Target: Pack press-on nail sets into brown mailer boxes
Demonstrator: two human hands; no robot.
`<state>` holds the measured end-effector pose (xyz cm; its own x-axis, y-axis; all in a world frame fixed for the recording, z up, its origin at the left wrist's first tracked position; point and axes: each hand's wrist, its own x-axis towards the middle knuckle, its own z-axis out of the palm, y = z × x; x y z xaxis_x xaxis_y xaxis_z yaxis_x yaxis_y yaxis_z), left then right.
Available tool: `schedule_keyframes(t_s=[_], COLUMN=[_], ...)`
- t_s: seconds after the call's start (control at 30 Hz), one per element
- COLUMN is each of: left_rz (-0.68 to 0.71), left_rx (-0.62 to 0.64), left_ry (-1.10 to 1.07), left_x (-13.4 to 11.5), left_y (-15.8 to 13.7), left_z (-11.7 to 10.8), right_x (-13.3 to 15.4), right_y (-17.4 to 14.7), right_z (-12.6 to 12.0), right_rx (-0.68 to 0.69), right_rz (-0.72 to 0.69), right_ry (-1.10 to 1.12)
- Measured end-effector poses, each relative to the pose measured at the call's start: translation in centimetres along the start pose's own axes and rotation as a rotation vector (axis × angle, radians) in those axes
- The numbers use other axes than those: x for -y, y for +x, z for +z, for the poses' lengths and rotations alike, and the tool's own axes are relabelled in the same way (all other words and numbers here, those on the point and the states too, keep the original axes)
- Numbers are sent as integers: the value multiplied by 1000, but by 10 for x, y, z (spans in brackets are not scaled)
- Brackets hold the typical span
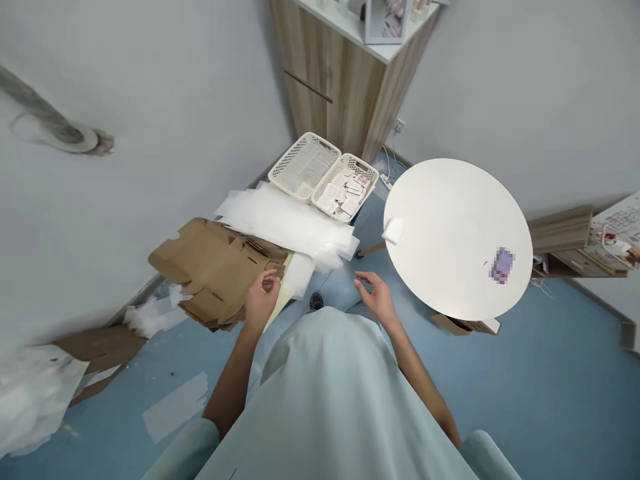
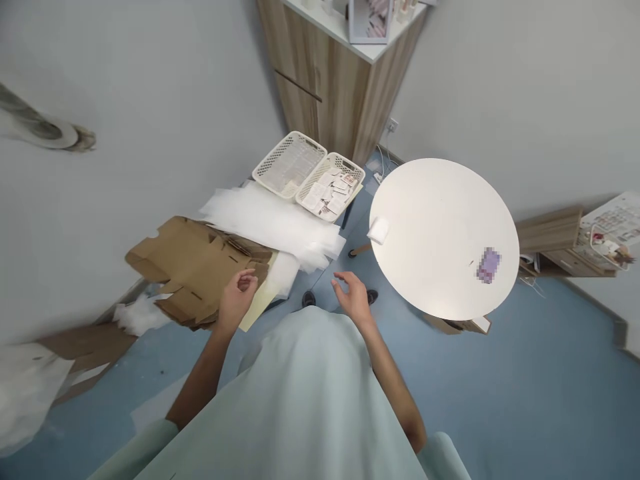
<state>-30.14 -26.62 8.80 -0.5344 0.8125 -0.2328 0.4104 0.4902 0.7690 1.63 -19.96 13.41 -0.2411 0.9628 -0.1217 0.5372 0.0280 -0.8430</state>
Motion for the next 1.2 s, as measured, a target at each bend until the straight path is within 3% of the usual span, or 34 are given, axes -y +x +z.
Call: schedule_keyframes(t_s=[0.13,0.3,0.67,0.93,1.07,1.2], left_rz=[101,130,189,148,154,189], left_rx=[-57,15,108,115,137,100], left_ry=[296,377,391,525,480,366], left_x=[57,91,99,95,97,93], left_y=[9,13,25,37,40,33], left_z=[-41,-57,-63,-59,-61,-64], right_x=[31,60,108,120,121,124], right_y=[5,17,46,62,62,62], right_z=[37,69,130,204,232,245], right_rx=[104,220,473,770,898,948], right_rz=[-36,-115,-276,-450,-427,-402], right_ry=[-32,-98,-310,-621,-839,-928])
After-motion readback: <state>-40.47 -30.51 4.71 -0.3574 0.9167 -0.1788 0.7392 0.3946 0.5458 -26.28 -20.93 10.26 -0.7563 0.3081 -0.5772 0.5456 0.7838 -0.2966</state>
